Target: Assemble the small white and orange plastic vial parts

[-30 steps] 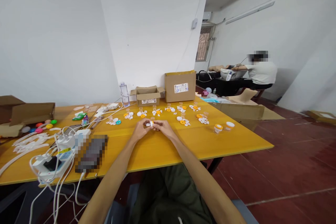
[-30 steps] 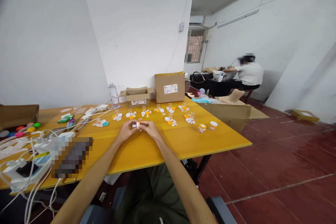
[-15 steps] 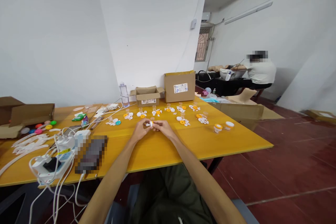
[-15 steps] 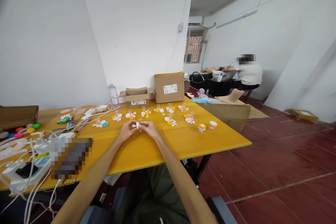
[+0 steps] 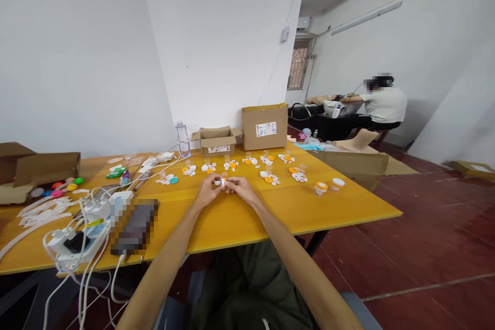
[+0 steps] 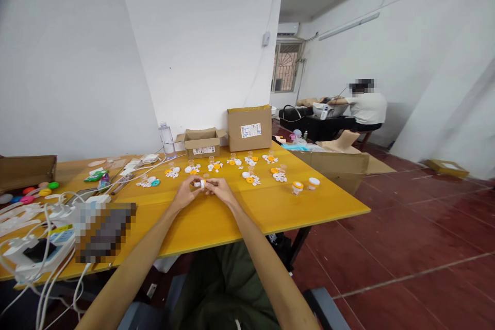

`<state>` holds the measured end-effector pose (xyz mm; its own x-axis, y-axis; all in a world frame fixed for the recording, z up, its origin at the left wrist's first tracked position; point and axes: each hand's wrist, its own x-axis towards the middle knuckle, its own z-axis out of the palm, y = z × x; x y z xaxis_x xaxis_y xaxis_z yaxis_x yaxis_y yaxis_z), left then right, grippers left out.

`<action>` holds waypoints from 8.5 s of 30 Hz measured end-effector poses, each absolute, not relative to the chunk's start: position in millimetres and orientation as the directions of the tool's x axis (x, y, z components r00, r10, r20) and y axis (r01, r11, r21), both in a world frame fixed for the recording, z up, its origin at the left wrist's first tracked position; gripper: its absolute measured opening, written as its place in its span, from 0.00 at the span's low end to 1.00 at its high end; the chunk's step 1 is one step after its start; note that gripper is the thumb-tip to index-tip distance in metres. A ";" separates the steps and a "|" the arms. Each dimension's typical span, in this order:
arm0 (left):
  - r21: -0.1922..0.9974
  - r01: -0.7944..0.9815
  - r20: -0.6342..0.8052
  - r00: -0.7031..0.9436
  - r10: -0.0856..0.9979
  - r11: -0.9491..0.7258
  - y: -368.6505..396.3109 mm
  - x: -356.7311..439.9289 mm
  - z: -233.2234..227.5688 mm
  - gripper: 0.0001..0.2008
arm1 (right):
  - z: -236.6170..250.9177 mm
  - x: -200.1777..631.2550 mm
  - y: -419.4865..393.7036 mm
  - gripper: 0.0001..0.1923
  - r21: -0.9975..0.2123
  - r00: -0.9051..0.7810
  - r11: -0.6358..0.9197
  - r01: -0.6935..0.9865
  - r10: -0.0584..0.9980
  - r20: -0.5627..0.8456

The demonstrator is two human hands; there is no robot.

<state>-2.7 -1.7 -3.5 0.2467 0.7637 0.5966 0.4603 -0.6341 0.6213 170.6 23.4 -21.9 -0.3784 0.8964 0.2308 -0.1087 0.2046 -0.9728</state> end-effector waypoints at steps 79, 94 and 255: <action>0.532 0.501 0.638 0.293 0.712 -0.683 -2.6 -1.6 -7.1 0.11 | -22.6 171.1 21.0 0.21 -0.969 -0.385 0.219 -0.116 0.889 0.247; 0.542 0.498 0.626 0.299 0.721 -0.677 -5.0 -1.2 -4.0 0.10 | -24.3 170.3 22.4 0.19 -0.966 -0.396 0.245 -0.081 0.882 0.256; 0.660 0.443 0.561 0.247 0.790 -0.607 1.7 -1.2 -6.5 0.08 | -25.8 172.2 21.6 0.19 -0.969 -0.372 0.229 -0.091 0.895 0.247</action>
<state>-1.2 1.7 -6.5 0.2471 0.7897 0.5614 0.4426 -0.6075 0.6596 172.2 21.6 -25.8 -0.3723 0.8947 0.2466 -0.0911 0.2292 -0.9691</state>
